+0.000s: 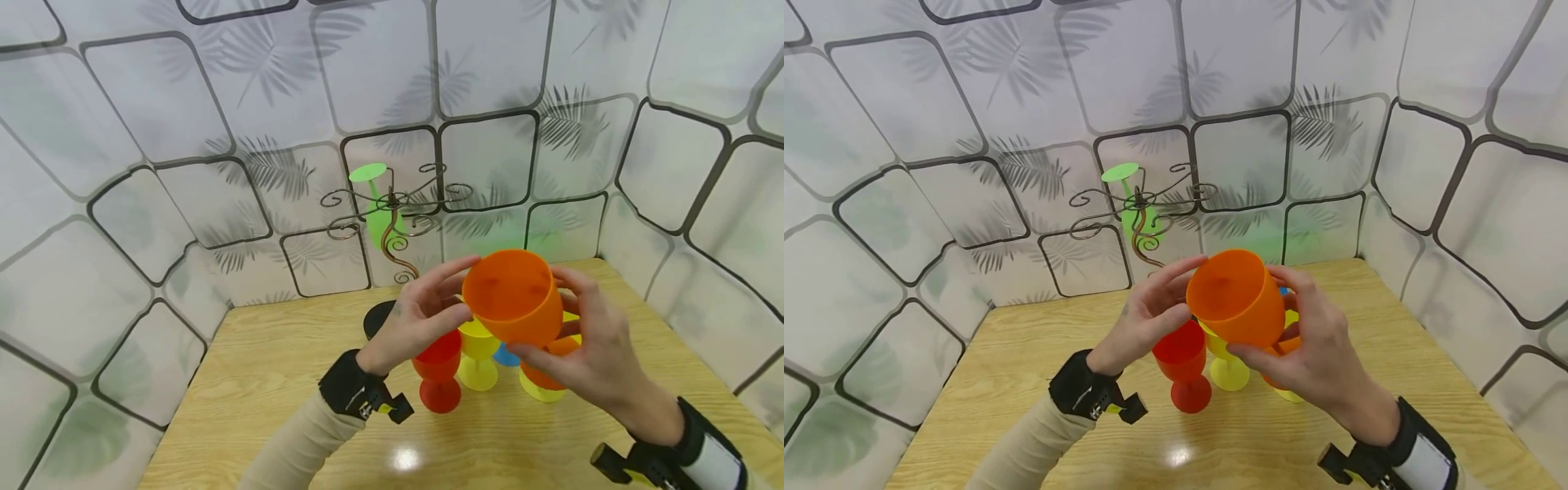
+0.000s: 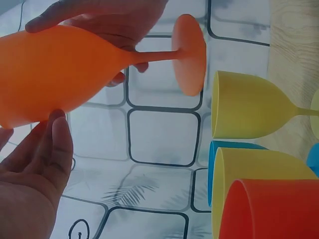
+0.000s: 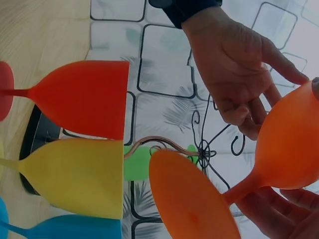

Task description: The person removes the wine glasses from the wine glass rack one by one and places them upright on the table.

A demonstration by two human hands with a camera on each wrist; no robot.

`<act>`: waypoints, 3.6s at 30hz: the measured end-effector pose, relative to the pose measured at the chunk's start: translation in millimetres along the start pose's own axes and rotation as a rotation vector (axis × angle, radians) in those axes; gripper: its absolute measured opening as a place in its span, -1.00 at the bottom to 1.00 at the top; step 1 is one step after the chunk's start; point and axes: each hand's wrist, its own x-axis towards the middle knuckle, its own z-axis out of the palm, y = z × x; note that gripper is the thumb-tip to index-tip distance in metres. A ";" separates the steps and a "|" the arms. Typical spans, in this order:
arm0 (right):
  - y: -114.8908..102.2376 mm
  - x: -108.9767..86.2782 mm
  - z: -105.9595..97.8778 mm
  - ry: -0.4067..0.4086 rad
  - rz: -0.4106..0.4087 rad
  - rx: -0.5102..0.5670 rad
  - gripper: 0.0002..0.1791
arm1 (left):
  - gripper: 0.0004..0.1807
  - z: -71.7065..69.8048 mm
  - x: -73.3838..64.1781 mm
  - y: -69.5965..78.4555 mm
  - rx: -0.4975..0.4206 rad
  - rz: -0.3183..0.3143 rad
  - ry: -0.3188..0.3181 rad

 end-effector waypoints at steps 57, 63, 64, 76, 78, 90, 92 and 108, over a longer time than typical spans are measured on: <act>25.3 -64.7 18.4 -0.293 0.103 -0.356 0.02 | -0.16 8.1 -23.3 -26.0 0.975 -0.292 -0.317; 29.0 -69.4 21.7 -0.276 0.096 -0.393 0.07 | -0.17 10.6 -24.2 -30.4 1.072 -0.311 -0.362; 29.5 -70.1 22.1 -0.279 0.097 -0.396 0.07 | -0.17 10.8 -24.8 -31.3 1.086 -0.310 -0.370; 32.4 -78.3 24.5 -0.277 0.097 -0.422 0.08 | -0.17 15.8 -30.0 -37.7 1.251 -0.227 -0.439; 32.9 -79.7 24.7 -0.277 0.099 -0.425 0.08 | -0.17 16.8 -30.4 -38.3 1.281 -0.207 -0.446; 35.5 -82.9 26.1 -0.281 0.074 -0.442 0.11 | -0.19 17.7 -32.5 -42.2 1.333 -0.200 -0.464; 35.5 -82.8 26.4 -0.281 0.074 -0.449 0.11 | -0.21 17.3 -32.2 -43.0 1.345 -0.197 -0.466; 35.4 -84.3 26.4 -0.314 0.070 -0.398 -0.03 | -0.32 17.3 -33.4 -46.9 1.311 -0.160 -0.432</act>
